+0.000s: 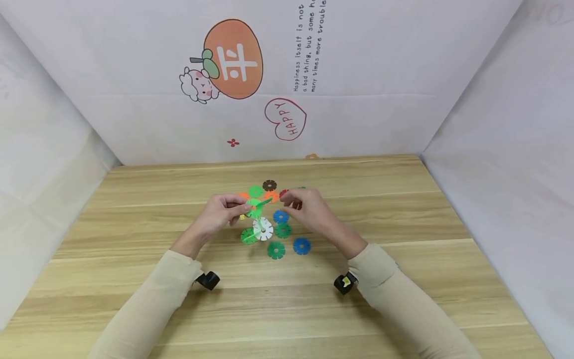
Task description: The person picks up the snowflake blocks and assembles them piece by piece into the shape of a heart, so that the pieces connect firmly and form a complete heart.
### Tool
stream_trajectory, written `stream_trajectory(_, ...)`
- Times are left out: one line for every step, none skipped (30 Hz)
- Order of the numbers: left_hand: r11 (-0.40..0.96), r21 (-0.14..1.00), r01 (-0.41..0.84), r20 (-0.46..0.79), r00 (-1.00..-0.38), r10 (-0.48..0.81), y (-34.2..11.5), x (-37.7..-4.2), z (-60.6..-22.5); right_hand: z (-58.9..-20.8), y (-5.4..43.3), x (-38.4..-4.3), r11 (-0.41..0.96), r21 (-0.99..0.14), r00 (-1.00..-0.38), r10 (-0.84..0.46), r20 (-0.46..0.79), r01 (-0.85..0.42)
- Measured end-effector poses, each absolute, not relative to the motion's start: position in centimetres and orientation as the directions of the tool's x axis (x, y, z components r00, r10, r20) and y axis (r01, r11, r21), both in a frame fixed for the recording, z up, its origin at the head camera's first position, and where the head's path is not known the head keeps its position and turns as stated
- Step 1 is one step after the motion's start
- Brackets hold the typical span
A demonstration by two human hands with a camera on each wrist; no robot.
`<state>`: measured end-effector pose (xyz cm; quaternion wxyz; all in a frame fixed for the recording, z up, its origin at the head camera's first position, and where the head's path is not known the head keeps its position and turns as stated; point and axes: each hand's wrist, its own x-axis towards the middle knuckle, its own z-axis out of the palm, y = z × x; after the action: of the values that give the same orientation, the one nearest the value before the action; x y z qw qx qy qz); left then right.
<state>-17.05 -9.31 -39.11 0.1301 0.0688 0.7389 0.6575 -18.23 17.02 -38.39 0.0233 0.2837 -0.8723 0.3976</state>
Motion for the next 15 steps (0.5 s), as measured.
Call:
stream_trajectory(0.127, 0.989, -0.070, -0.101, -0.960, 0.262, -9.5, -17.0, -39.2, -38.5, 17.2, -18.2, 0.550, -0.675, -0.848, -0.478, 0.229, -0.492)
stream_trajectory(0.131, 0.989, -0.069, -0.100, -0.962, 0.253, -9.6, -17.0, -39.2, -38.7, 17.3, -18.1, 0.580, -0.666, -0.858, -0.478, 0.187, -0.469)
stream_trajectory(0.132, 0.989, -0.070, -0.101, -0.964, 0.245, -9.8, -17.0, -39.3, -39.0, 17.5, -18.1, 0.608, -0.656, -0.866, -0.478, 0.147, -0.447)
stream_trajectory(0.132, 0.989, -0.074, -0.103, -0.966, 0.237, -9.9, -16.9, -39.3, -39.2, 17.6, -18.0, 0.631, -0.647, -0.870, -0.480, 0.109, -0.429)
stream_trajectory(0.131, 0.989, -0.074, -0.103, -0.967, 0.231, -10.0, -16.9, -39.3, -39.4, 17.6, -18.0, 0.651, -0.637, -0.874, -0.481, 0.074, -0.412)
stream_trajectory(0.131, 0.989, -0.074, -0.103, -0.968, 0.227, -10.1, -16.9, -39.3, -39.6, 17.6, -17.9, 0.667, -0.630, -0.876, -0.480, 0.045, -0.398)
stream_trajectory(0.130, 0.989, -0.075, -0.103, -0.969, 0.224, -10.1, -16.9, -39.4, -39.8, 17.6, -17.8, 0.681, -0.619, -0.876, -0.481, 0.025, -0.392)
stream_trajectory(0.128, 0.989, -0.075, -0.102, -0.970, 0.219, -10.2, -17.0, -39.5, -40.1, 17.6, -17.8, 0.696, -0.607, -0.878, -0.478, 0.007, -0.384)
stream_trajectory(0.128, 0.989, -0.076, -0.102, -0.971, 0.214, -10.2, -17.0, -39.5, -40.2, 17.5, -17.7, 0.708, -0.597, -0.879, -0.476, -0.008, -0.378)
stream_trajectory(0.130, 0.989, -0.075, -0.101, -0.972, 0.211, -10.3, -17.0, -39.6, -40.3, 17.4, -17.6, 0.716, -0.594, -0.881, -0.473, -0.026, -0.367)
stream_trajectory(0.131, 0.989, -0.075, -0.101, -0.972, 0.210, -10.3, -17.0, -39.7, -40.5, 17.3, -17.5, 0.725, -0.593, -0.883, -0.467, -0.049, -0.351)
stream_trajectory(0.133, 0.988, -0.074, -0.101, -0.972, 0.210, -10.4, -17.1, -39.7, -40.6, 17.2, -17.3, 0.732, -0.593, -0.883, -0.464, -0.071, -0.337)
stream_trajectory(0.132, 0.988, -0.075, -0.102, -0.972, 0.211, -10.4, -17.1, -39.8, -40.6, 17.1, -17.2, 0.742, -0.589, -0.885, -0.457, -0.093, -0.321)
stream_trajectory(0.132, 0.988, -0.077, -0.104, -0.972, 0.212, -10.4, -17.1, -39.9, -40.7, 16.9, -17.1, 0.752, -0.586, -0.888, -0.446, -0.114, -0.303)
stream_trajectory(0.130, 0.988, -0.079, -0.105, -0.971, 0.214, -10.4, -17.1, -39.9, -40.7, 16.8, -17.0, 0.759, -0.585, -0.890, -0.437, -0.131, -0.287)
